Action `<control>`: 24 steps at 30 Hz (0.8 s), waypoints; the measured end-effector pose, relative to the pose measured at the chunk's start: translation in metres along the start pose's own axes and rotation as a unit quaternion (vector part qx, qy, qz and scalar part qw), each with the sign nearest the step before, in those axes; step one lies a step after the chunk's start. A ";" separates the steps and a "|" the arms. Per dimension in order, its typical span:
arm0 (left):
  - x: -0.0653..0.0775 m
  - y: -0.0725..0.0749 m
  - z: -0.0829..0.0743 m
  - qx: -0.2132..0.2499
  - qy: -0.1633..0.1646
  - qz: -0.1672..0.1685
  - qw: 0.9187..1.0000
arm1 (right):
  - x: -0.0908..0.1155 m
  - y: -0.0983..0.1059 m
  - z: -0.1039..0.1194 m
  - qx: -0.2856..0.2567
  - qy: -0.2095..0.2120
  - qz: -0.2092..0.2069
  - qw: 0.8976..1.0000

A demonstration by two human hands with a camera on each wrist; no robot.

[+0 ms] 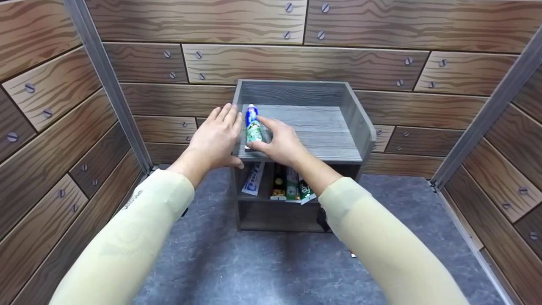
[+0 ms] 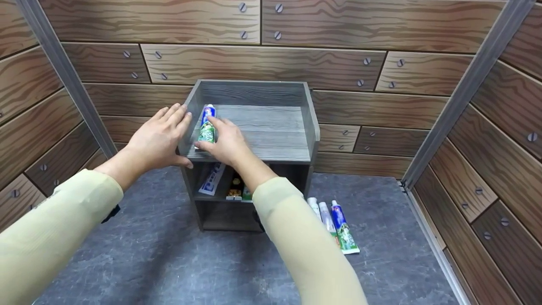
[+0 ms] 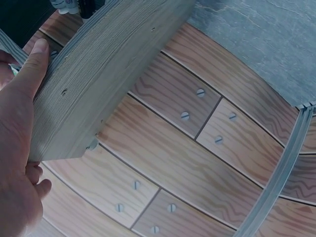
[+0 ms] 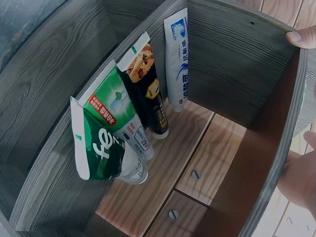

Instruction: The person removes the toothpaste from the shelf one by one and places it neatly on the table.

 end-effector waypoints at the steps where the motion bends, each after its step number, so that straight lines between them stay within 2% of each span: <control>1: -0.001 0.000 0.000 -0.001 0.000 0.000 1.000 | -0.001 0.000 0.000 0.004 -0.001 0.002 1.000; 11: -0.002 0.000 -0.002 0.000 -0.003 -0.008 1.000 | -0.009 -0.004 -0.006 0.015 -0.015 0.042 0.999; 19: 0.001 0.000 0.001 0.010 -0.001 -0.010 1.000 | -0.011 -0.011 -0.005 0.015 -0.002 0.063 0.998; 24: 0.000 -0.001 0.001 0.013 -0.001 -0.013 1.000 | -0.010 -0.013 -0.006 0.035 -0.001 0.063 0.997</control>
Point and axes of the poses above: each hand's wrist, its own x-axis away from the middle knuckle, its own y-axis out of the back of the hand, z = x × y, the point moved 2 cm from there along -x, towards the middle knuckle, and after that the axes turned 2 degrees about x, right-handed, at the moved point
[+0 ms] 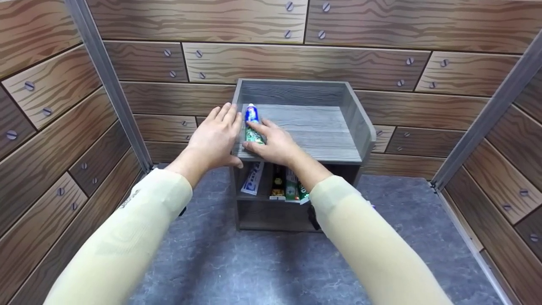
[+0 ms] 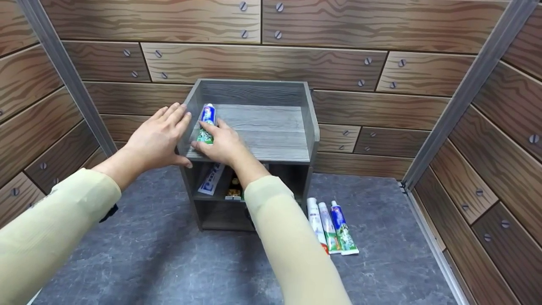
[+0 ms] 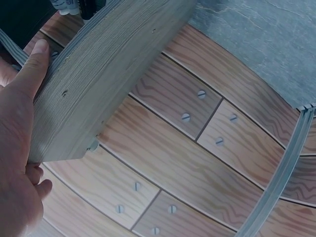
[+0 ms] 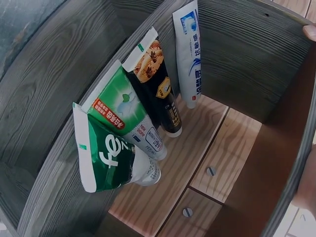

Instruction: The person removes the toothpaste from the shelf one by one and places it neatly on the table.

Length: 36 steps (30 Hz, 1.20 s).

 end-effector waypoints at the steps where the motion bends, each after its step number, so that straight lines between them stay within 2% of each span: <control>1: 0.000 0.000 0.000 -0.001 0.000 0.000 1.000 | 0.000 0.000 0.000 0.004 0.001 -0.003 1.000; 10: 0.001 -0.001 0.001 0.000 -0.002 0.001 1.000 | 0.000 -0.002 0.000 0.004 0.019 -0.042 0.999; 17: 0.001 -0.001 0.000 0.003 0.000 -0.001 1.000 | 0.001 -0.001 0.001 -0.011 0.006 -0.056 0.998; 28: 0.001 0.000 0.001 0.003 0.002 -0.007 1.000 | -0.001 0.001 0.000 -0.004 -0.001 -0.063 0.998; 36: 0.000 -0.001 -0.002 0.004 0.003 -0.008 1.000 | 0.002 0.003 -0.005 -0.034 -0.021 -0.079 0.996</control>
Point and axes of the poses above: each hand's wrist, its own x-axis away from the middle knuckle, its own y-axis out of the back of the hand, z = x × y, the point moved 2 cm from there along -x, towards the middle knuckle, and after that the axes turned 2 degrees about x, right-handed, at the moved point
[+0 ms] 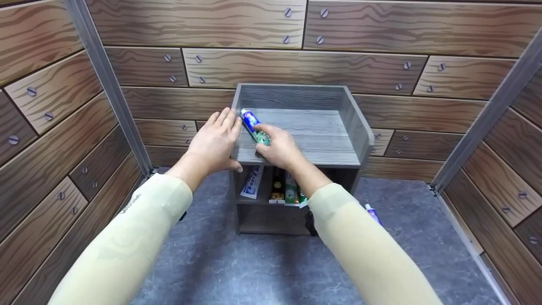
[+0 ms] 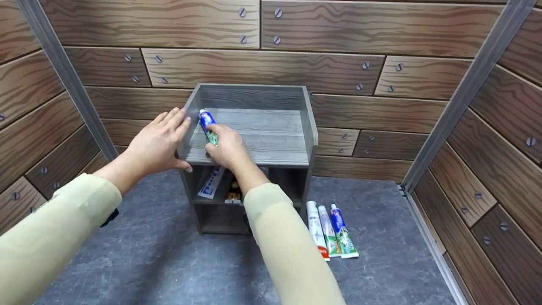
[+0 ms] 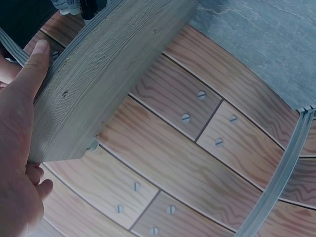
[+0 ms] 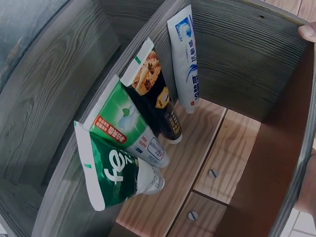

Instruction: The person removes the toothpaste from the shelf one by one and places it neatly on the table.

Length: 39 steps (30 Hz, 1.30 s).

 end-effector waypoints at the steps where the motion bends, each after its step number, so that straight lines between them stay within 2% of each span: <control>1: 0.000 0.000 0.000 0.000 0.000 0.000 1.000 | 0.000 0.000 -0.001 -0.007 -0.003 -0.007 1.000; 6: 0.001 0.000 -0.001 -0.005 0.001 0.001 1.000 | 0.002 0.002 -0.003 -0.031 -0.019 -0.037 0.999; 15: 0.001 0.001 -0.002 -0.008 0.000 0.000 1.000 | 0.004 0.004 -0.006 -0.070 -0.037 -0.067 0.995; 27: 0.000 -0.001 -0.002 -0.004 0.001 -0.004 1.000 | 0.009 0.009 -0.008 -0.139 -0.063 -0.112 0.982; 34: 0.000 0.001 -0.003 0.003 0.000 0.001 1.000 | 0.022 0.014 -0.009 -0.184 -0.047 -0.141 0.972; 39: 0.000 -0.001 -0.001 0.000 -0.002 0.002 1.000 | 0.039 0.014 -0.010 -0.212 -0.031 -0.140 0.967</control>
Point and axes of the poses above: each hand's wrist, its own x-axis away from the middle knuckle, its own y-axis out of the back of the hand, z = x × y, the point moved 2 cm from there along -x, towards the middle knuckle, and after that the axes turned 2 degrees about x, right-handed, at the moved point
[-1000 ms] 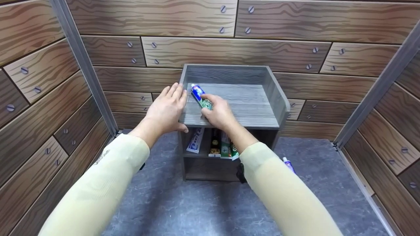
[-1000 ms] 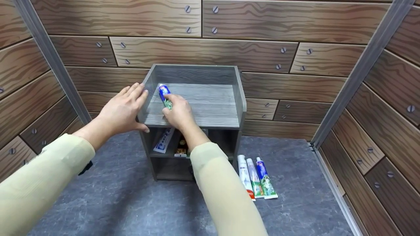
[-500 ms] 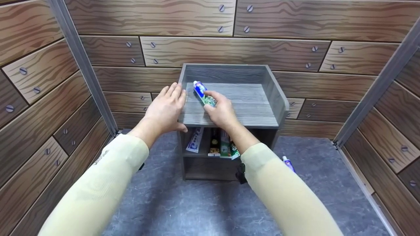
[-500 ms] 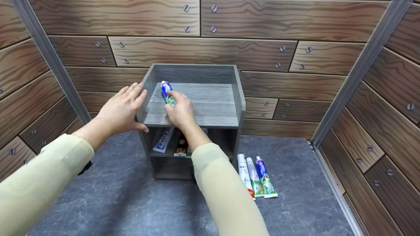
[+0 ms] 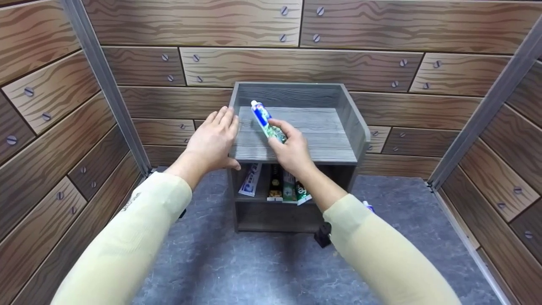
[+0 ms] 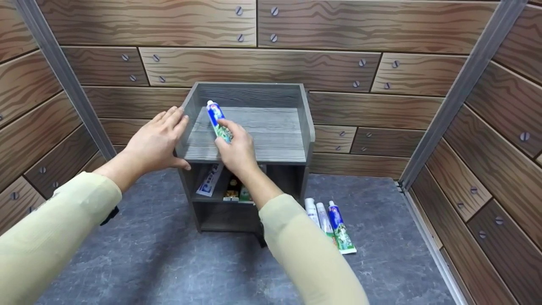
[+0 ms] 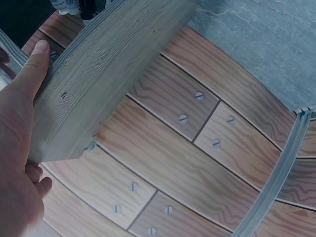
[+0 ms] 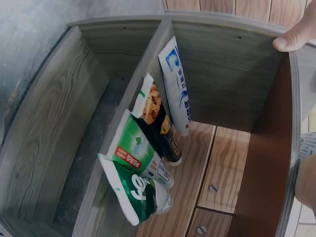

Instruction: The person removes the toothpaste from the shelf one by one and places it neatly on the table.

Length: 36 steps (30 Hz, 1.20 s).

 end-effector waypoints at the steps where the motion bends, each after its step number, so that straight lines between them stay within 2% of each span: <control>1: 0.000 0.000 0.000 0.001 0.000 0.001 1.000 | 0.004 0.002 -0.001 -0.006 0.003 0.002 1.000; 6: 0.001 -0.001 0.001 0.007 -0.001 0.004 1.000 | 0.024 0.013 -0.004 -0.028 0.031 -0.004 0.999; 13: 0.002 -0.001 0.002 0.014 -0.001 0.002 1.000 | 0.042 0.037 -0.004 -0.056 0.063 -0.042 0.996; 26: 0.000 0.002 -0.002 0.011 0.001 0.008 1.000 | 0.063 0.096 0.006 -0.063 0.116 -0.106 0.986; 36: 0.000 0.001 -0.002 0.012 0.002 0.009 1.000 | 0.075 0.139 0.006 -0.062 0.126 -0.151 0.978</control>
Point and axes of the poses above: each hand's wrist, its own x-axis away from the middle knuckle, its own y-axis out of the back of the hand, z = x × y, the point moved 2 cm from there along -x, towards the middle knuckle, and after that the axes turned 2 degrees about x, right-handed, at the moved point
